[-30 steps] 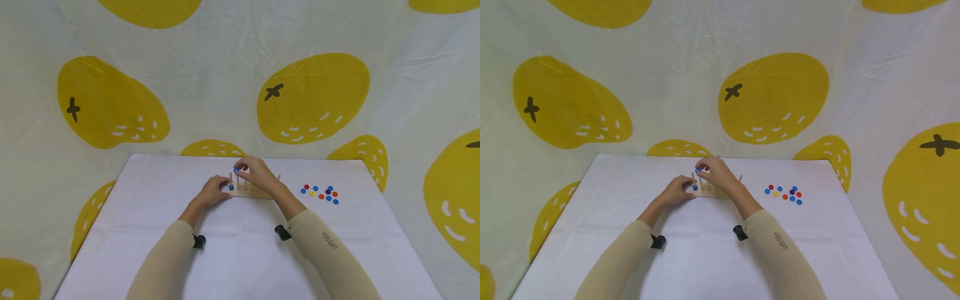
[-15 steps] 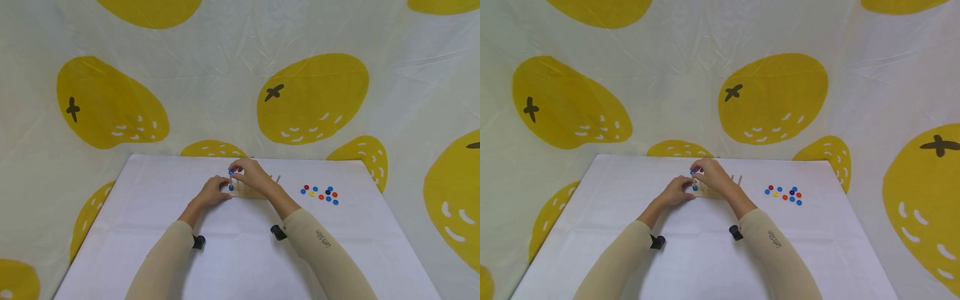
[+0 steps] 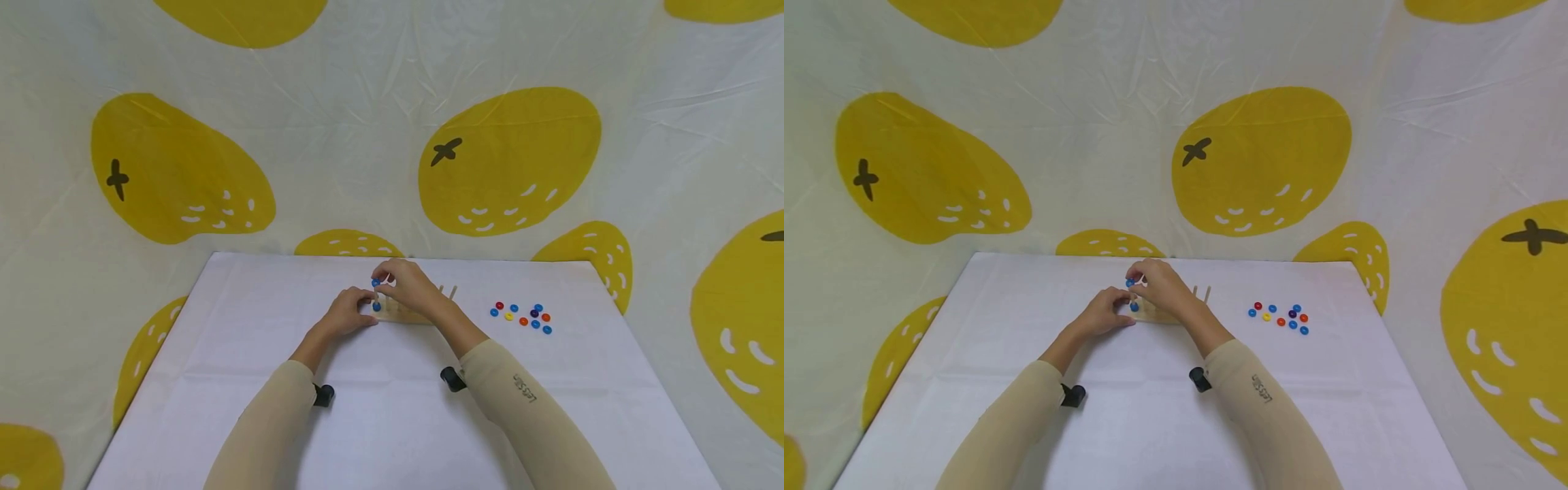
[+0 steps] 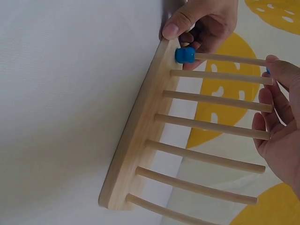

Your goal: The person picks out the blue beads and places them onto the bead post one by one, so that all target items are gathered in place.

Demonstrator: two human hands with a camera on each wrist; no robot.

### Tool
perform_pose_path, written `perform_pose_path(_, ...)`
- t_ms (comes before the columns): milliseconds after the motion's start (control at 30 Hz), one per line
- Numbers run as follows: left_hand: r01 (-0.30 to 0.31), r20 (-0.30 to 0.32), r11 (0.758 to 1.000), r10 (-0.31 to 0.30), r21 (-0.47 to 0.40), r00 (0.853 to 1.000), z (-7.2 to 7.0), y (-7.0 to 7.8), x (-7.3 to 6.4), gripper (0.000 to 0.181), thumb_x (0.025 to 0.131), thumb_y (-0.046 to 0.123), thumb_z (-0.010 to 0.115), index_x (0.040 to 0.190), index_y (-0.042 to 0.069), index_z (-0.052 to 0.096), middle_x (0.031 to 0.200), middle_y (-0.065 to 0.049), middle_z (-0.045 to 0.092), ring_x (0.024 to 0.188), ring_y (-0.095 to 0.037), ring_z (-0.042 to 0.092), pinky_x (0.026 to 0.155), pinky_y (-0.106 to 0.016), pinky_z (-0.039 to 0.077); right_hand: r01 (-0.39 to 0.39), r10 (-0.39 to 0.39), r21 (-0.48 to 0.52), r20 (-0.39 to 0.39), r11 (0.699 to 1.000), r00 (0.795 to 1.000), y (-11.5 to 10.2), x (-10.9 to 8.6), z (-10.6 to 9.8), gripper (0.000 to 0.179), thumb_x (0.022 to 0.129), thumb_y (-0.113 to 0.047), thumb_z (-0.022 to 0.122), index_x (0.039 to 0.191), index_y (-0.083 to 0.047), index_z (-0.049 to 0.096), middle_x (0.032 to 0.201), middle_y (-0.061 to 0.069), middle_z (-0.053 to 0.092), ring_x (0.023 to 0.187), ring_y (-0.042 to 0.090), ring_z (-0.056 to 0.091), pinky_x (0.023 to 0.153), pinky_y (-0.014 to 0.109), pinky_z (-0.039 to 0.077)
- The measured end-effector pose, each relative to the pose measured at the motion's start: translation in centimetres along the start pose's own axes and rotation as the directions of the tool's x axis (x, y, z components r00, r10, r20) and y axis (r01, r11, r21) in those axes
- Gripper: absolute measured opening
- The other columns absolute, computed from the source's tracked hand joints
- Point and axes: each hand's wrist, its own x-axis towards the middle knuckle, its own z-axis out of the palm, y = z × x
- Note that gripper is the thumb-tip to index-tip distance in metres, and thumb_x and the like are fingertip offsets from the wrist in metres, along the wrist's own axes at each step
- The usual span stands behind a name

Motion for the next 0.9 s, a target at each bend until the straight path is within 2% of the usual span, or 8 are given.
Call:
perform_pose_path(233, 0.000, 0.001, 1.000, 0.000, 0.004, 1.000, -0.06, 0.00, -0.05, 0.049, 0.083, 0.020, 0.088, 0.127, 0.007, 0.070, 0.118, -0.008, 0.067, 0.113, -0.027, 0.058, 0.106, -0.045, 0.045, 0.012, -0.012, -0.008, 0.000, 1.000, 1.000, 0.16, 0.01, 0.16, 0.020, 0.094, -0.015, 0.076, 0.113, -0.008, 0.073, 0.109, 0.005, 0.073, 0.098, 0.022, 0.066, 0.089, 0.034, 0.056)
perform_pose_path(767, 0.003, 0.000, 1.000, -0.003, -0.005, 1.000, 0.10, -0.11, 0.06, 0.048, 0.083, 0.020, 0.088, 0.126, 0.008, 0.070, 0.118, -0.008, 0.067, 0.113, -0.026, 0.057, 0.106, -0.045, 0.045, -0.027, 0.027, -0.001, 0.024, 1.000, 0.999, -0.13, -0.02, 0.15, 0.022, 0.095, -0.014, 0.075, 0.116, -0.008, 0.074, 0.112, 0.005, 0.074, 0.103, 0.022, 0.065, 0.094, 0.036, 0.056)
perform_pose_path(900, -0.010, -0.005, 1.000, 0.010, -0.007, 1.000, 0.08, -0.08, 0.00, 0.050, 0.082, 0.020, 0.088, 0.126, 0.006, 0.070, 0.118, -0.009, 0.067, 0.114, -0.027, 0.058, 0.107, -0.046, 0.044, -0.016, 0.016, -0.006, 0.017, 1.000, 1.000, -0.12, -0.10, 0.13, 0.023, 0.095, -0.015, 0.075, 0.116, -0.007, 0.073, 0.112, 0.006, 0.074, 0.104, 0.022, 0.065, 0.094, 0.036, 0.056)
